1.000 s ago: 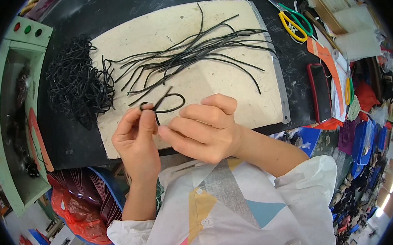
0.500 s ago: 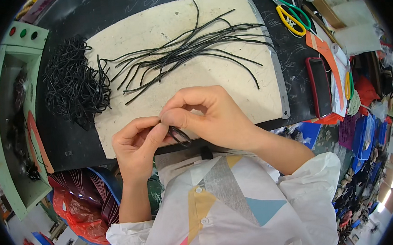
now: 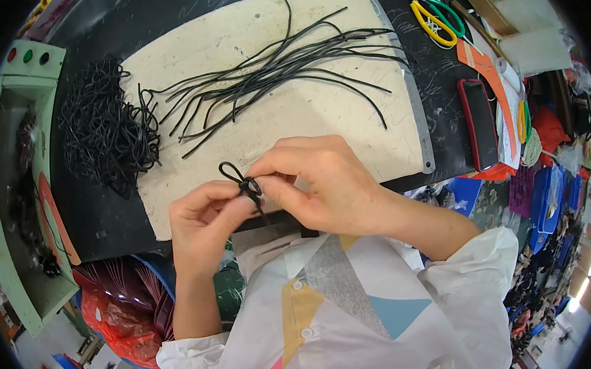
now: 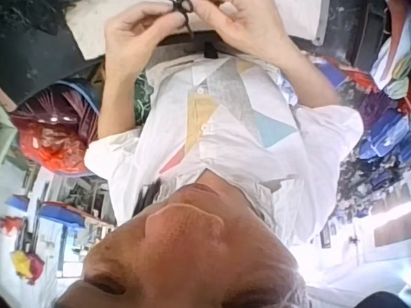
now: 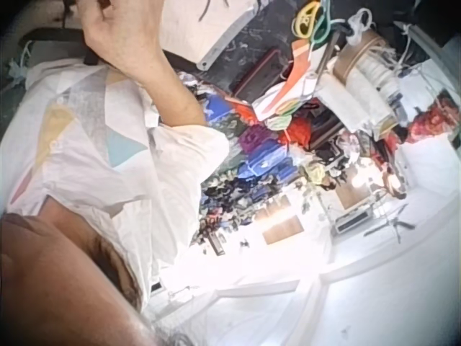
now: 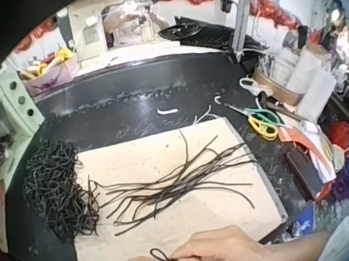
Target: Tying knots in black cords or laces repeatedly.
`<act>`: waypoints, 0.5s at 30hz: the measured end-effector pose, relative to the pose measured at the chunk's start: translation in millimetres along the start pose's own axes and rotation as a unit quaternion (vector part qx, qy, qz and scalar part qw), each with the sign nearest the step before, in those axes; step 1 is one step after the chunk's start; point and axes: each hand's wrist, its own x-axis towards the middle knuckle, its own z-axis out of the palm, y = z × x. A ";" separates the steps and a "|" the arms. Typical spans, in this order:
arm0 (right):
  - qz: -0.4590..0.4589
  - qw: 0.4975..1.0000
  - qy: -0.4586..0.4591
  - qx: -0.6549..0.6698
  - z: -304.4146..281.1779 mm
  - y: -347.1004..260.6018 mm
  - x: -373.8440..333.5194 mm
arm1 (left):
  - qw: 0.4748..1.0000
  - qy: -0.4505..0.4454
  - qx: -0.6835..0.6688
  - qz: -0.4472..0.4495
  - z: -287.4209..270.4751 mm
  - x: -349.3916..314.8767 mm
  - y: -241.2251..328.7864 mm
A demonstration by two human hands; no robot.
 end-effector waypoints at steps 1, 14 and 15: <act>-0.006 1.000 0.002 0.015 0.7 0.0 0.1 | 0.999 0.036 -0.038 -0.015 0.0 0.2 2.5; 0.149 0.976 0.001 0.158 -5.5 6.2 4.2 | 0.887 0.069 0.326 0.319 11.1 2.6 8.0; 0.140 0.979 0.008 0.150 -3.5 5.3 5.8 | 0.898 0.044 0.332 0.285 9.7 1.4 9.3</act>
